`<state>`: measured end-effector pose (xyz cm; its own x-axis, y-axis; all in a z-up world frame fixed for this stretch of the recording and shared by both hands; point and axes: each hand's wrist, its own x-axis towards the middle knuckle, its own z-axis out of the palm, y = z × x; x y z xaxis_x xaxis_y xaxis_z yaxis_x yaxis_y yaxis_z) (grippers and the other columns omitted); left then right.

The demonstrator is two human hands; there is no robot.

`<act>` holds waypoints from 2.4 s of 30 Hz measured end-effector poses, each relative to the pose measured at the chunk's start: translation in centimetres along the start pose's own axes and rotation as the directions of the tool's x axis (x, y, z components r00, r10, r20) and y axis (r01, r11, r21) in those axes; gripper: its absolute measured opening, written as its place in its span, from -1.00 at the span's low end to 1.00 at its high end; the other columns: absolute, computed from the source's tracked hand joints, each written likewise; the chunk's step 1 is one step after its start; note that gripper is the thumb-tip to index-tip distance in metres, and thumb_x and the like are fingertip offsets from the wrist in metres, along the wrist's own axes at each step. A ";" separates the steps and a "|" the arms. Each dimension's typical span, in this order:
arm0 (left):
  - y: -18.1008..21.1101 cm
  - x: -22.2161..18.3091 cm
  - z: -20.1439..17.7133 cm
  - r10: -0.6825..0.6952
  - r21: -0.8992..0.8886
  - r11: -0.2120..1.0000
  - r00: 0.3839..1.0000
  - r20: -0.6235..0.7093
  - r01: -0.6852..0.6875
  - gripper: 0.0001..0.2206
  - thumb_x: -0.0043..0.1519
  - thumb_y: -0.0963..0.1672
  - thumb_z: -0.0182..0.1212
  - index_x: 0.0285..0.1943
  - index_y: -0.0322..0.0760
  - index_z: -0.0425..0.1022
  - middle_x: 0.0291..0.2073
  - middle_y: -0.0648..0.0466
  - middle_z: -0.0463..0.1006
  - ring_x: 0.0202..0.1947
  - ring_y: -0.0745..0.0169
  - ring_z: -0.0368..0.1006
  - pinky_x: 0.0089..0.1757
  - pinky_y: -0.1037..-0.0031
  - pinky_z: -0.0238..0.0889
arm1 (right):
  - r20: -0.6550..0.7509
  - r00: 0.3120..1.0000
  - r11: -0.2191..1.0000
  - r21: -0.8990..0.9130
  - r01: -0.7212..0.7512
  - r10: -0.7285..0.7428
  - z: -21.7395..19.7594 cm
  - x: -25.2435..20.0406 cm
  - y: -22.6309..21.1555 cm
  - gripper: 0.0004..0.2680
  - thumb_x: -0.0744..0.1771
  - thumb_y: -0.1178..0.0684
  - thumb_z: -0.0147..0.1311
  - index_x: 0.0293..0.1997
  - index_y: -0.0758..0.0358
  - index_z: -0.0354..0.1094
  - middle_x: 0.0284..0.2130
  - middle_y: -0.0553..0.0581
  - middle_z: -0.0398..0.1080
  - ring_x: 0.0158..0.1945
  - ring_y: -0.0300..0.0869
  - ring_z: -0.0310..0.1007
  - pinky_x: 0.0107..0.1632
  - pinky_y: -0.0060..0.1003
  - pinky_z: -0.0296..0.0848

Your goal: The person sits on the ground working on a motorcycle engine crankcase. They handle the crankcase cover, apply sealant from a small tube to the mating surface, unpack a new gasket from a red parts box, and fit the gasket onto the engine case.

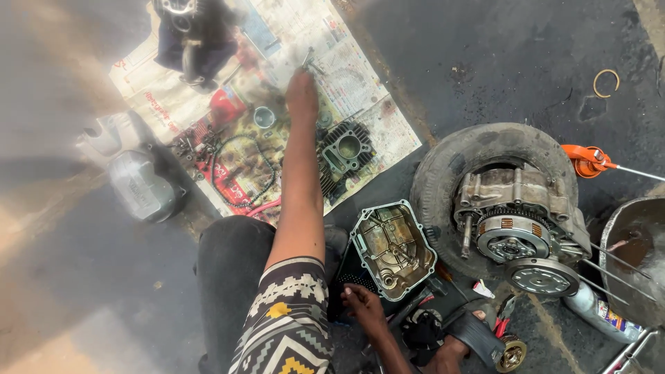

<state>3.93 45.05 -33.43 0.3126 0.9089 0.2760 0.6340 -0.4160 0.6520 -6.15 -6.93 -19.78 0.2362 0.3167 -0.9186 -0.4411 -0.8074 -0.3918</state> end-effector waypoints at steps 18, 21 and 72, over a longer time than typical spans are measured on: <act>28.2 -9.6 -9.9 0.103 -0.694 0.600 0.822 0.560 0.398 -0.76 0.41 -0.12 0.05 -0.11 -0.52 0.27 -0.27 -0.15 0.53 -0.40 0.15 0.57 -0.37 0.32 0.57 | -0.294 0.771 0.811 -0.369 0.454 -0.565 -9.7 -10.1 -2.8 -0.73 0.35 -0.13 0.15 -0.19 0.34 0.55 -0.44 0.12 0.57 -0.34 -0.21 0.57 -0.20 -0.22 0.51; 32.4 -14.7 -13.7 0.167 -0.649 0.534 0.685 0.709 0.541 -0.77 0.36 -0.15 0.06 -0.05 -0.53 0.19 -0.33 -0.23 0.55 -0.42 0.07 0.63 -0.33 0.30 0.57 | -0.405 0.813 0.906 -0.248 0.343 -0.419 -14.7 -5.9 3.7 -0.76 0.33 -0.11 0.19 -0.18 0.30 0.53 -0.45 0.13 0.58 -0.38 -0.21 0.58 -0.21 -0.22 0.52; 40.5 -31.4 -26.0 0.714 -0.562 0.644 -0.144 0.685 0.519 -0.72 0.49 -0.05 0.04 -0.06 -0.35 0.56 -0.41 0.20 0.46 -0.40 0.54 0.26 -0.36 0.55 0.20 | -0.438 0.656 0.787 -0.273 0.554 -0.614 -17.3 -33.9 -8.2 -0.72 0.21 0.02 0.40 -0.11 0.37 0.51 -0.35 0.11 0.58 -0.29 -0.28 0.59 -0.21 -0.44 0.59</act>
<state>1.36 0.38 2.65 0.8921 -0.4481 -0.0582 0.1729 0.2197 0.9601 4.39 -19.67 15.41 0.8052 0.4857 -0.3401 0.0201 -0.5956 -0.8030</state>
